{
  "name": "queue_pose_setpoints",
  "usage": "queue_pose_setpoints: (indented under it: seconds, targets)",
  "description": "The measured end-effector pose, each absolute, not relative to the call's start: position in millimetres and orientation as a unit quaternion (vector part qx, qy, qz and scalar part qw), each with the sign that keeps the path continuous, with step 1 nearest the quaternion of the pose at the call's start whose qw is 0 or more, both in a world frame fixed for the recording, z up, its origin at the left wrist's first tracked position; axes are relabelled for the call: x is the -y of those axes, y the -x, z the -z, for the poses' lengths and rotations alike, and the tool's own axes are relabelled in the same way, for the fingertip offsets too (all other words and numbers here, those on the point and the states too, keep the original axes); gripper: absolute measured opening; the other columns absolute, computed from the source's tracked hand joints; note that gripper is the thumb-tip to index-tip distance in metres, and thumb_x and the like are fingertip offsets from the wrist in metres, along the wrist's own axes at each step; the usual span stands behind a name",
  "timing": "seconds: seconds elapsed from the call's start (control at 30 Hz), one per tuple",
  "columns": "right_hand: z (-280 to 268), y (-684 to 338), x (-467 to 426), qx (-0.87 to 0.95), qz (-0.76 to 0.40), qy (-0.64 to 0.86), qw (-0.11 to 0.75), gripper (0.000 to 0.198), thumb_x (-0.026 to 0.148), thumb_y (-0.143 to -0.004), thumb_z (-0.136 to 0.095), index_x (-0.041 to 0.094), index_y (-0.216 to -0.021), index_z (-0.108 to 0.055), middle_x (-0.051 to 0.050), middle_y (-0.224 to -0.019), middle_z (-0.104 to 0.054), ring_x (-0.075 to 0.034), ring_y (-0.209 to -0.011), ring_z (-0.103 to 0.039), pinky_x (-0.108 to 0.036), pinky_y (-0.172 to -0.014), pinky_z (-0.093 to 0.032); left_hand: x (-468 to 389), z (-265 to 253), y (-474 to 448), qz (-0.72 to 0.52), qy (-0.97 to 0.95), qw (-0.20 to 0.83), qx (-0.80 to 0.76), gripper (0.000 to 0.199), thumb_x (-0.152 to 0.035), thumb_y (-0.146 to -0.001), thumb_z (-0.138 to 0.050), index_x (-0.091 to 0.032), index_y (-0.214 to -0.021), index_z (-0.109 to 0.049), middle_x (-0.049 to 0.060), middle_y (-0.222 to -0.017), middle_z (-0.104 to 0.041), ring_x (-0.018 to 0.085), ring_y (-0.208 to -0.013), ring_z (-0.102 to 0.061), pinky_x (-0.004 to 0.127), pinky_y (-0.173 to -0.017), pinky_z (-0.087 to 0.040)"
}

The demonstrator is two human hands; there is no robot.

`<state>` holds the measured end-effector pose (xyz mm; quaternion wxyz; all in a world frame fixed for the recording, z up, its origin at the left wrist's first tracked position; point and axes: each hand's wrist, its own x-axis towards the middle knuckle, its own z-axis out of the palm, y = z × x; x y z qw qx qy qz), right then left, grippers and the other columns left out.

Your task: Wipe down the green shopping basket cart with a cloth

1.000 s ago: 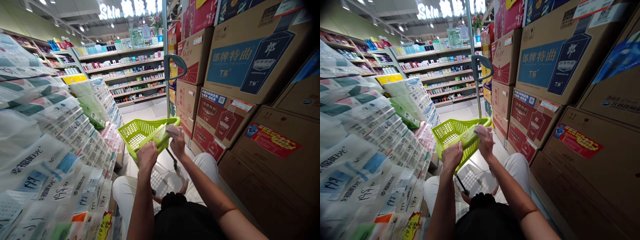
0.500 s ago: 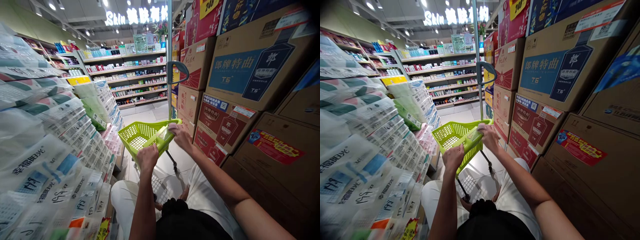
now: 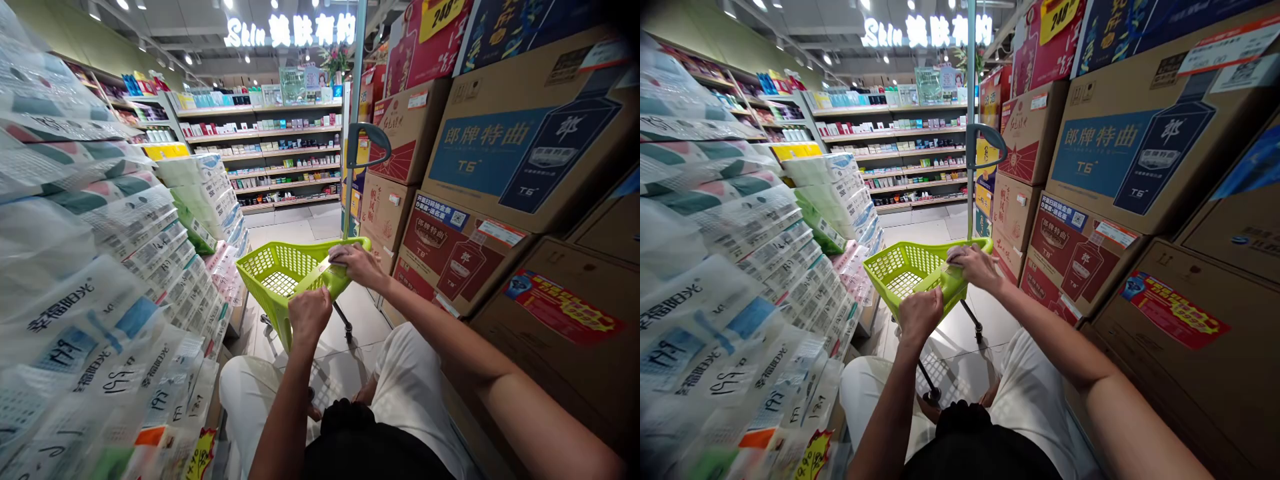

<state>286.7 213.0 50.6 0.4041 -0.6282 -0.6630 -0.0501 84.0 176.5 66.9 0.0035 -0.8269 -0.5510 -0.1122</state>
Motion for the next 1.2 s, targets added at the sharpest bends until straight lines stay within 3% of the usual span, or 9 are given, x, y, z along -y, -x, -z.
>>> queue_pose_setpoints:
  seconds: [0.13,0.23,0.33,0.47,0.63,0.8,0.9,1.07,1.2]
  targets:
    - [-72.8,-295.0,-231.8,0.695,-0.032,0.649,0.309,0.034,0.000,-0.083,-0.051,0.010,-0.096,-0.080,-0.005,-0.103,-0.073,-0.015,-0.095,-0.058,-0.030,-0.090,-0.042,-178.3,-62.8,-74.0,0.145,0.847,-0.011,0.511,0.058,-0.040,-0.103,-0.025,-0.018,-0.087,-0.076,0.012,-0.090,-0.077,0.023,-0.086,-0.071,0.033,-0.080,-0.048]
    - [-89.1,-291.3,-243.3,0.743,-0.073,0.622,0.235,0.027,0.005,-0.080,-0.061,0.017,-0.091,-0.082,-0.004,-0.100,-0.075,-0.017,-0.097,-0.062,-0.026,-0.087,-0.045,-181.6,-58.1,-67.4,0.235,0.835,-0.038,0.496,0.049,-0.034,-0.103,-0.026,-0.020,-0.088,-0.071,0.008,-0.091,-0.075,0.020,-0.089,-0.068,0.030,-0.083,-0.046]
    - [-102.3,-285.5,-251.8,0.776,-0.063,0.616,0.121,0.028,0.015,-0.082,-0.065,0.030,-0.099,-0.081,-0.002,-0.106,-0.076,-0.021,-0.101,-0.065,-0.026,-0.083,-0.049,-183.3,-51.8,-65.9,0.320,0.809,-0.055,0.490,0.039,-0.030,-0.103,-0.028,-0.021,-0.095,-0.065,0.006,-0.091,-0.073,0.020,-0.088,-0.066,0.032,-0.088,-0.045]
    - [-114.5,-273.2,-258.3,0.754,-0.059,0.654,0.028,0.022,0.022,-0.086,-0.063,0.028,-0.097,-0.081,-0.004,-0.110,-0.076,-0.023,-0.098,-0.067,-0.029,-0.083,-0.050,-183.3,-43.3,-69.9,0.378,0.793,-0.064,0.473,0.031,-0.027,-0.102,-0.030,-0.022,-0.097,-0.059,0.005,-0.088,-0.072,0.021,-0.088,-0.066,0.040,-0.104,-0.039]
    - [-122.1,-248.1,-254.6,0.787,-0.091,0.610,0.002,0.019,0.027,-0.081,-0.068,0.034,-0.092,-0.082,-0.002,-0.113,-0.075,-0.028,-0.103,-0.065,-0.041,-0.087,-0.050,-183.9,-38.0,-75.4,0.434,0.741,-0.088,0.505,0.026,-0.033,-0.102,-0.032,-0.020,-0.112,-0.052,0.010,-0.101,-0.071,0.025,-0.100,-0.065,0.041,-0.095,-0.043]
    - [-122.5,-251.2,-255.0,0.772,-0.083,0.630,0.031,0.019,0.032,-0.078,-0.073,0.033,-0.095,-0.082,-0.005,-0.115,-0.073,-0.028,-0.100,-0.066,-0.041,-0.088,-0.050,-182.4,-38.8,-78.3,0.415,0.738,-0.100,0.522,0.028,-0.034,-0.102,-0.031,-0.019,-0.113,-0.051,0.011,-0.099,-0.071,0.026,-0.095,-0.067,0.040,-0.091,-0.044]
    - [-116.5,-254.8,-257.2,0.796,-0.071,0.600,0.037,0.012,0.027,-0.074,-0.077,0.029,-0.085,-0.082,-0.004,-0.106,-0.074,-0.027,-0.099,-0.065,-0.044,-0.092,-0.049,-182.5,-39.8,-80.6,0.402,0.743,-0.095,0.527,0.028,-0.034,-0.102,-0.031,-0.019,-0.113,-0.052,0.010,-0.097,-0.072,0.026,-0.095,-0.068,0.040,-0.091,-0.043]
    - [-110.6,-286.0,-266.4,0.788,-0.053,0.608,0.079,0.029,0.010,-0.072,-0.071,0.028,-0.092,-0.081,-0.003,-0.108,-0.075,-0.025,-0.100,-0.065,-0.034,-0.091,-0.049,-183.0,-41.4,-82.5,0.384,0.751,-0.093,0.530,0.030,-0.036,-0.102,-0.030,-0.018,-0.112,-0.053,0.011,-0.097,-0.073,0.027,-0.092,-0.069,0.040,-0.091,-0.043]
    - [-105.3,-325.6,-274.5,0.745,-0.035,0.656,0.118,0.028,0.012,-0.075,-0.067,0.022,-0.098,-0.080,-0.006,-0.107,-0.076,-0.021,-0.093,-0.068,-0.026,-0.080,-0.048,-182.0,-42.5,-82.4,0.380,0.753,-0.087,0.530,0.031,-0.036,-0.103,-0.028,-0.018,-0.110,-0.053,0.012,-0.097,-0.073,0.027,-0.093,-0.069,0.040,-0.091,-0.043]
